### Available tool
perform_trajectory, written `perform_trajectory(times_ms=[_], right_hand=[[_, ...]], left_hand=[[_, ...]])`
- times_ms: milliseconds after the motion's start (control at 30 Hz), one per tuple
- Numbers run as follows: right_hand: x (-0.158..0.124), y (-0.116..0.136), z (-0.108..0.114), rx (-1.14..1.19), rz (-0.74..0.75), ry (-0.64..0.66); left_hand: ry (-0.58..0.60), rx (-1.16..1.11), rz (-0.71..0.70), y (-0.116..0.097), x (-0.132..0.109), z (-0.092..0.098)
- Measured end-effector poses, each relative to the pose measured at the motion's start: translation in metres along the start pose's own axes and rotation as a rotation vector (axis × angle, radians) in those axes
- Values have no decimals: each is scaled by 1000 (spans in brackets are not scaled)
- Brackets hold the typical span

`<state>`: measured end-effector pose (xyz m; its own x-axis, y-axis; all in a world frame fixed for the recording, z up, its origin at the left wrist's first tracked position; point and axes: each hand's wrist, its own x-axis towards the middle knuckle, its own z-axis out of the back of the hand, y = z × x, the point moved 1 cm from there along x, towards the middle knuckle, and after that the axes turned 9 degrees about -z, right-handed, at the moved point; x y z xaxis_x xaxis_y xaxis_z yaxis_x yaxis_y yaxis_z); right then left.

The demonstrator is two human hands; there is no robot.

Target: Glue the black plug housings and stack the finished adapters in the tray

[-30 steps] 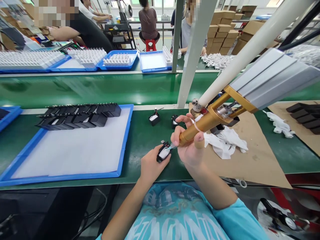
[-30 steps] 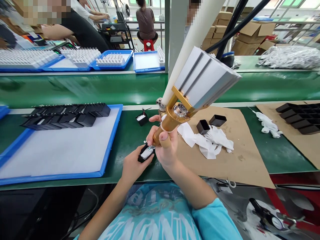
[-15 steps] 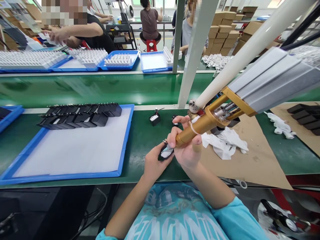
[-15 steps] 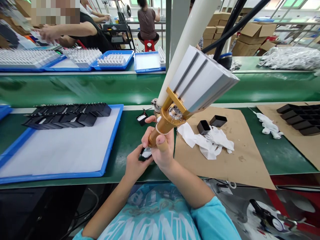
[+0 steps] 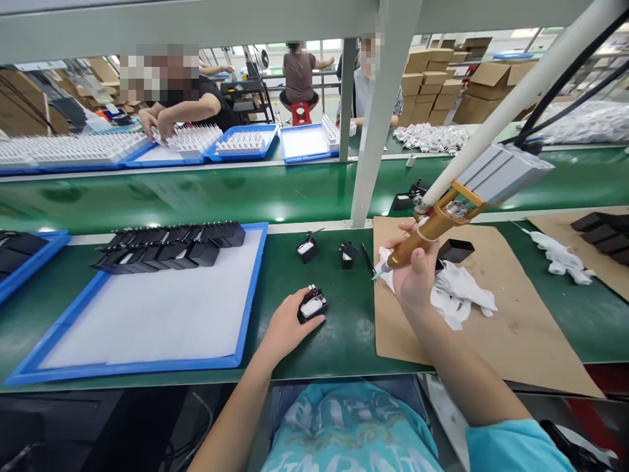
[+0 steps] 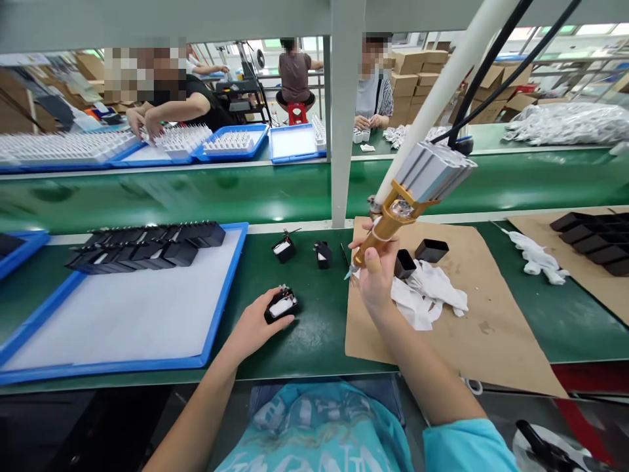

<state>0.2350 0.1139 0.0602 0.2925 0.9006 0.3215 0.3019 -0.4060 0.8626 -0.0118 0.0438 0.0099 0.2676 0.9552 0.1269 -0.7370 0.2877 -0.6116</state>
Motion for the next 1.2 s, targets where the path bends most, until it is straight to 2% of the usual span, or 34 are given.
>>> perform_trajectory(times_ms=[100, 200, 300, 400, 467, 567, 600, 767, 867, 933, 1000, 1067, 1133, 1200], right_hand=[[20, -9, 20, -221, 34, -94], [33, -19, 37, -447, 44, -103], [35, -26, 51, -582, 101, -136], [28, -25, 58, -757, 241, -228], [21, -26, 55, -975, 275, -94], [12, -35, 46, -1307, 192, 266], [9, -40, 44, -1377, 158, 335], [7, -58, 44, -1512, 42, 403], [13, -53, 51, -1474, -26, 406], [18, -42, 53, -1338, -87, 341], [18, -28, 51, -1088, -164, 260], [11, -17, 44, -769, -247, 243], [-3, -12, 33, -483, -320, 324], [-21, -13, 22, -341, -348, 468]], left_hand=[[86, 50, 15, -4, 8, 4], [120, 104, -14, -13, 21, 12], [120, 158, -86, -25, 35, 17], [142, 202, -123, -27, 45, 12], [126, 199, -135, -24, 48, 2], [55, 139, -157, -16, 47, -15], [30, 112, -164, -14, 47, -18], [-2, 44, -183, -13, 44, -22], [-1, 96, -181, -14, 43, -20], [-12, 138, -179, -13, 42, -21], [-14, 155, -182, -13, 42, -22], [-11, 140, -187, -13, 42, -24], [-2, 106, -188, -13, 42, -25], [11, 68, -182, -13, 42, -26]])
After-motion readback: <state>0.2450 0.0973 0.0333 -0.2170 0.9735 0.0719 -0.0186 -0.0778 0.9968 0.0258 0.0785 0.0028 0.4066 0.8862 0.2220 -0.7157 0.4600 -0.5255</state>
